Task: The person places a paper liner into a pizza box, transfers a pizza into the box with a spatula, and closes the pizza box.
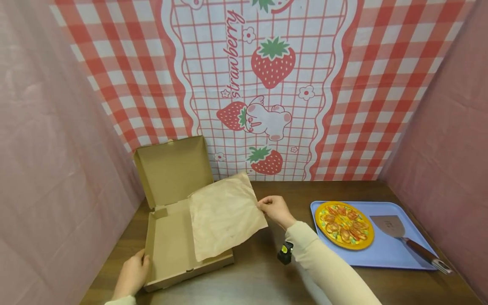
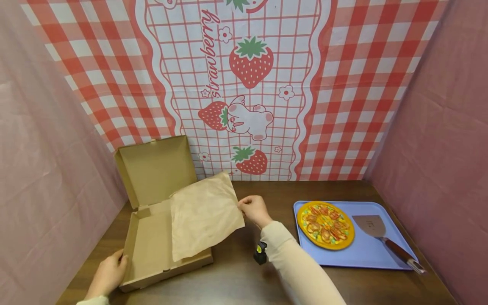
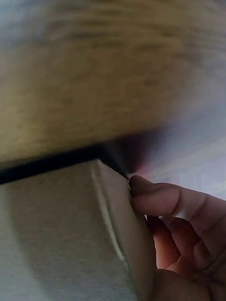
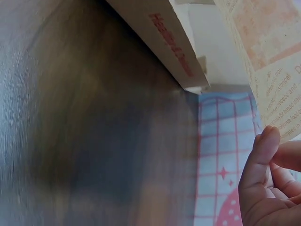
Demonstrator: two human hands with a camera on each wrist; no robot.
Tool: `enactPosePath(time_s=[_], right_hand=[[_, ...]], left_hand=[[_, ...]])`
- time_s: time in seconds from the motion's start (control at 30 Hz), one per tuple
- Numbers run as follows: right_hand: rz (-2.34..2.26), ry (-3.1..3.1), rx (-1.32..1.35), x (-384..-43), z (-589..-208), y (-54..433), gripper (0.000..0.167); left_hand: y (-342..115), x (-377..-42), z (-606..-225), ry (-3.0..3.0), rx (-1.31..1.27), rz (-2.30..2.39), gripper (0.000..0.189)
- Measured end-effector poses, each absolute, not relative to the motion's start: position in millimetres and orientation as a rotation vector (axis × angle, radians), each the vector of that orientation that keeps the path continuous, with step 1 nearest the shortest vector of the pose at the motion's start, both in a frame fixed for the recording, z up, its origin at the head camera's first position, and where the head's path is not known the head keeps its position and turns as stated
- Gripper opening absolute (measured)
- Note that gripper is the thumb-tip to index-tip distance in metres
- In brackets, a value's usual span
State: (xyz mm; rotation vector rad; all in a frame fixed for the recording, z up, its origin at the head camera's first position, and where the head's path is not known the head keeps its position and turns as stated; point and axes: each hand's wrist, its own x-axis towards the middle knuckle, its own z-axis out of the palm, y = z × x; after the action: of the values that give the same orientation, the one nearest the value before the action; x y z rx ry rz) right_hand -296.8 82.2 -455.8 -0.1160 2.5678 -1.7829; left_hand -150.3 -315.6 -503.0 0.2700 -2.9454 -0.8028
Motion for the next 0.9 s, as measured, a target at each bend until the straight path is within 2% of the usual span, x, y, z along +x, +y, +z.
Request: enactPosePath(time_s=[0.4, 0.9], right_hand=[[-1.824, 2.506, -0.165, -292, -469, 35, 0.011], [-1.746, 2.54, -0.304, -283, -482, -2, 0.01]], left_hand=[[-315, -148, -504, -2.919, 0.253, -0.772, 0.044], [-315, -150, -506, -2.908, 0.23, -0.746, 0.041]])
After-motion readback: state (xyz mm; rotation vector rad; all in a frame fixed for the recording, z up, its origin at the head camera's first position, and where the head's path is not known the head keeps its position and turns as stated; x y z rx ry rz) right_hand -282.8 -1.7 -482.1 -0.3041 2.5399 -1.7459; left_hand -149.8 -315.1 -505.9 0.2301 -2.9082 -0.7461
